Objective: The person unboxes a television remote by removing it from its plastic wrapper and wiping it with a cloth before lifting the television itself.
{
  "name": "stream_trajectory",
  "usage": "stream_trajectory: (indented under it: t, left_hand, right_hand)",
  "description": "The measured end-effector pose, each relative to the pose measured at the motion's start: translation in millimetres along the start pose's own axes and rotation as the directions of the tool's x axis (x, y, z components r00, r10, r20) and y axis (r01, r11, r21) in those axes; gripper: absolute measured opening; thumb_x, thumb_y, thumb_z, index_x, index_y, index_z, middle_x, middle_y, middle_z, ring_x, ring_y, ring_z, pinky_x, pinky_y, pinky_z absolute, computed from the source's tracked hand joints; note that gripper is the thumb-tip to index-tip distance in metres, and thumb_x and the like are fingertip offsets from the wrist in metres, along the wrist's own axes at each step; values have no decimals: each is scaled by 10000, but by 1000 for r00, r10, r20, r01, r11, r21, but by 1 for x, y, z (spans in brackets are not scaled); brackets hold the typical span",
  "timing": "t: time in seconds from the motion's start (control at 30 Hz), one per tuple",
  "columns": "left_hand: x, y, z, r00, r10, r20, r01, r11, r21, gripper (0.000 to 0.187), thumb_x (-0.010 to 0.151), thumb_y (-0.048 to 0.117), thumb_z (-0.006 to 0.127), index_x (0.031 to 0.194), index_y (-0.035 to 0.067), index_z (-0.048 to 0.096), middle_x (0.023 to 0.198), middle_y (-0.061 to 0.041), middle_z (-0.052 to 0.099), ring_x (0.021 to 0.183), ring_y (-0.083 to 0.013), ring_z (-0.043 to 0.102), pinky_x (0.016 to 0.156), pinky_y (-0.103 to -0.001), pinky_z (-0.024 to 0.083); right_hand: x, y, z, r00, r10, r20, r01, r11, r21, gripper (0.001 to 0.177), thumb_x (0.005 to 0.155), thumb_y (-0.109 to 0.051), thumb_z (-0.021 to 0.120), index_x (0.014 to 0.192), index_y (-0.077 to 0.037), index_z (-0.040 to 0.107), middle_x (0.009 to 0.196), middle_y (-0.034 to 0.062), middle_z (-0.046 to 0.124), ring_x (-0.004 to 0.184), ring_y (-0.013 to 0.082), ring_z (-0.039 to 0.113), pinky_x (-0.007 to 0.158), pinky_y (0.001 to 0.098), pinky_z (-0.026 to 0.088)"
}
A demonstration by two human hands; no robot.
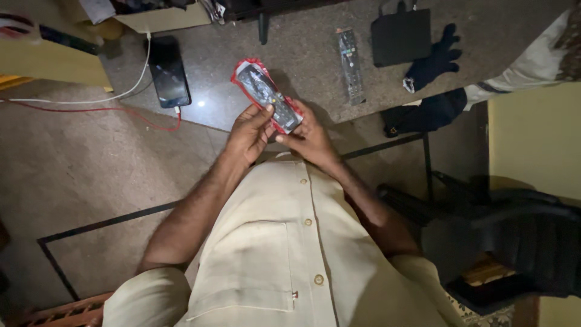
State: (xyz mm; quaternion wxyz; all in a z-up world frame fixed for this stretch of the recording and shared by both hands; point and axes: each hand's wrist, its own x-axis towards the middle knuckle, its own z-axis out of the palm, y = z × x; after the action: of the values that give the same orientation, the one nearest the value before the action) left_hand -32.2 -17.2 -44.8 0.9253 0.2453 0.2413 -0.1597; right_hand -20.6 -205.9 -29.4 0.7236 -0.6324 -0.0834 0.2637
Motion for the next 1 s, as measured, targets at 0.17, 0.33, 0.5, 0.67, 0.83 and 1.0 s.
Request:
stream_trajectory:
  t: [0.17,0.33,0.5,0.67,0.83,1.0]
  left_hand:
    - [5,-8,-10,1000,-7,-6,7,1000,6,245,1012,123,677,1251,71,664,1169,-58,727,1023,-164,696,815,-291,571]
    - [5,-15,-20,996,-40,-81,44,998,50,250,997,150,705,1236,92,662,1131,-27,718,1017,-142,681,874,-288,595]
    - [-9,-2,-22,997,-64,-40,67,996,65,300,960,166,748,1218,59,640,1173,-72,704,1074,-183,690,963,-340,604]
    - [-86,47,8,847,528,64,-116,65,991,553,897,316,802,1310,15,593,1237,-161,664,1117,-286,682,913,-446,589]
    - [-79,83,84,618,251,745,-481,-629,611,867,689,414,829,1408,68,489,1331,-194,632,1213,-365,630,985,-485,514]
    - [-33,96,95,922,-301,244,-312,-203,928,849,828,264,798,1575,184,404,1282,-136,697,1135,-283,709,985,-384,539]
  right_hand:
    - [13,16,4,984,-137,-110,122,984,-130,769,919,45,769,1547,18,325,1476,134,540,1324,180,564,1114,331,496]
    - [14,34,-3,981,-106,-163,101,994,-40,714,945,44,730,1555,13,359,1448,130,585,1288,170,609,1097,308,521]
    - [9,24,-7,991,-64,-116,51,992,-115,643,945,45,741,1513,26,441,1390,133,645,1239,169,644,1071,302,540]
    - [3,-23,-27,1000,-13,-24,7,969,-248,654,916,12,767,1491,25,455,1381,125,650,1217,158,650,1038,289,550]
    - [7,-73,-34,980,113,164,-76,973,-218,635,916,-9,760,1488,10,484,1394,119,646,1216,155,656,1036,284,573]
    - [13,-114,-33,946,222,237,-110,907,-407,653,868,14,778,1467,-4,520,1241,113,719,1060,138,683,877,293,595]
